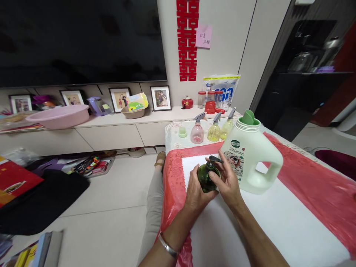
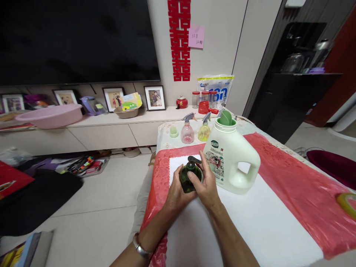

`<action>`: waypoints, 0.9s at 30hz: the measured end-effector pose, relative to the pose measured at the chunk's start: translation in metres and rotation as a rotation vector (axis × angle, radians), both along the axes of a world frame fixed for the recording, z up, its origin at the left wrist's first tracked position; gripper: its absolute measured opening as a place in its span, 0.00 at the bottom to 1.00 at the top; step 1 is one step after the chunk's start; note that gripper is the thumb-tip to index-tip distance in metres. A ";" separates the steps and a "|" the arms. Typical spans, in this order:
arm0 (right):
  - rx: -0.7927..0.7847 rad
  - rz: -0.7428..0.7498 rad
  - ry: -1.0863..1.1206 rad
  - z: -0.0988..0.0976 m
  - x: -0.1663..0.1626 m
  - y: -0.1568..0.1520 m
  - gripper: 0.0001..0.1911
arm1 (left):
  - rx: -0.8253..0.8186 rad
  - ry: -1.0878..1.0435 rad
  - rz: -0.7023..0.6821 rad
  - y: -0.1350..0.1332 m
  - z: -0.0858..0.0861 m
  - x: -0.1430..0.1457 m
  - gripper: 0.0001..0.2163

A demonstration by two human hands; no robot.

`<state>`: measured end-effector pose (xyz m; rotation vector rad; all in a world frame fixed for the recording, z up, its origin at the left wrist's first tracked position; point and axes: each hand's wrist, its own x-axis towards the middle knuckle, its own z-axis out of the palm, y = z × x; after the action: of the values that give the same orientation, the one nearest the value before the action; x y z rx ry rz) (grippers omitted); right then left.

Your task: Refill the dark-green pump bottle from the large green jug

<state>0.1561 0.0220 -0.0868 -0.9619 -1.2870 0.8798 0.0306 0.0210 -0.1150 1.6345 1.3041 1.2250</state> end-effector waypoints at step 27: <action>0.050 -0.094 -0.008 -0.002 0.002 0.006 0.43 | 0.012 -0.024 -0.003 0.003 -0.009 0.000 0.49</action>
<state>0.1584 0.0278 -0.0890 -0.9798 -1.2550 0.7686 0.0305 0.0238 -0.1242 1.6257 1.2811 1.2491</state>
